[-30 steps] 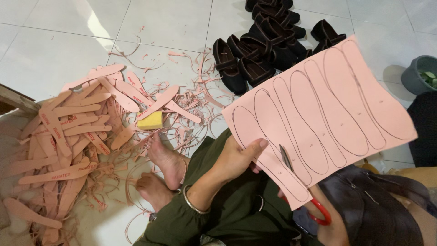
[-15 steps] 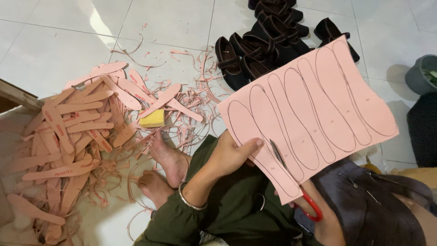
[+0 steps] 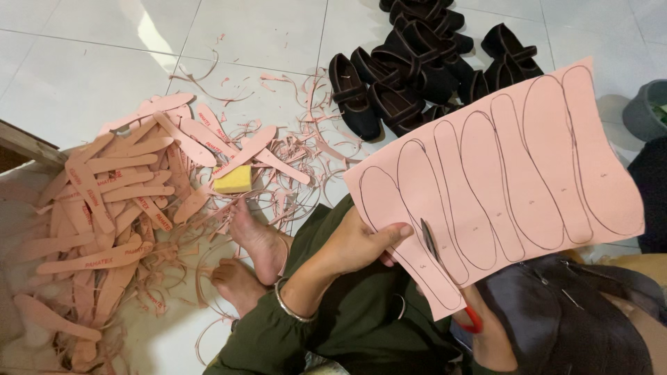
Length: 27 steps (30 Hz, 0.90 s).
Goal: The person sits on the floor and cuts pink insole sheets with red-handled scissors, following drawn outlines to separate individual insole shapes. They hold and rotate each sheet while cutting, and trimmed pieces and finished insoles accumulate in piles on the floor.
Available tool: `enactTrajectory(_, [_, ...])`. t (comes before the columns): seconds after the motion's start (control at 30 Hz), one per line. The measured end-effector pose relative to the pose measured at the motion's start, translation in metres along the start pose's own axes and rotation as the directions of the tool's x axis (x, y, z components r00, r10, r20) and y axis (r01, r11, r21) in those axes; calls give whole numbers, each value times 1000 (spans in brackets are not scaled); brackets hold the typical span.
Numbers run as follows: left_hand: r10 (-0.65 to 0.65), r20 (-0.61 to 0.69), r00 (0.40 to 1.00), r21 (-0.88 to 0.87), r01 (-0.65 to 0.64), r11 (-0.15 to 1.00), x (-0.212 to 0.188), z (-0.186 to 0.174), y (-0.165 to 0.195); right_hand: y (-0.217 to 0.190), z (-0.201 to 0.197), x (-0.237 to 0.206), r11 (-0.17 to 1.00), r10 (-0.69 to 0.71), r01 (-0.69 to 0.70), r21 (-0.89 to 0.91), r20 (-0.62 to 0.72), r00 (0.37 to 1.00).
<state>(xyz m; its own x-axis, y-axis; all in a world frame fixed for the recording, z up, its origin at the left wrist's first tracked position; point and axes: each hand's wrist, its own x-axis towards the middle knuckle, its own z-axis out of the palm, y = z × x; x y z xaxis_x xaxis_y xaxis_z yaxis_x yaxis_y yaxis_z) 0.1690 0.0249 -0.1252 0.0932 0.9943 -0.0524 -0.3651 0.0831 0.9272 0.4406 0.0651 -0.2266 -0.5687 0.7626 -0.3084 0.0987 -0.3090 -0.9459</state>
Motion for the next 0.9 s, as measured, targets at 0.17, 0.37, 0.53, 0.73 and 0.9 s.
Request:
enactTrajectory(0.17, [-10,-23,1000,30,11,999,1,1,2,-2,-1,2,1000,-7,7,7,3,1000])
enactTrajectory(0.37, [-31,17,999,-4,31,999,4,0,-3,-3,-1,0,1000,-12,12,13,3,1000])
enactTrajectory(0.53, [-26,-19,999,5,26,1000,5,-1,-4,1,-4,1,999,-21,21,29,-8,1000])
enactTrajectory(0.73, [106,-114,988,-42,-112,993,9,4,-14,8,-1,2,998,-8,9,54,-18,1000])
enactTrajectory(0.9, [95,-295,951,-91,-127,988,16,9,-26,-2,-2,5,998,-40,40,38,13,999])
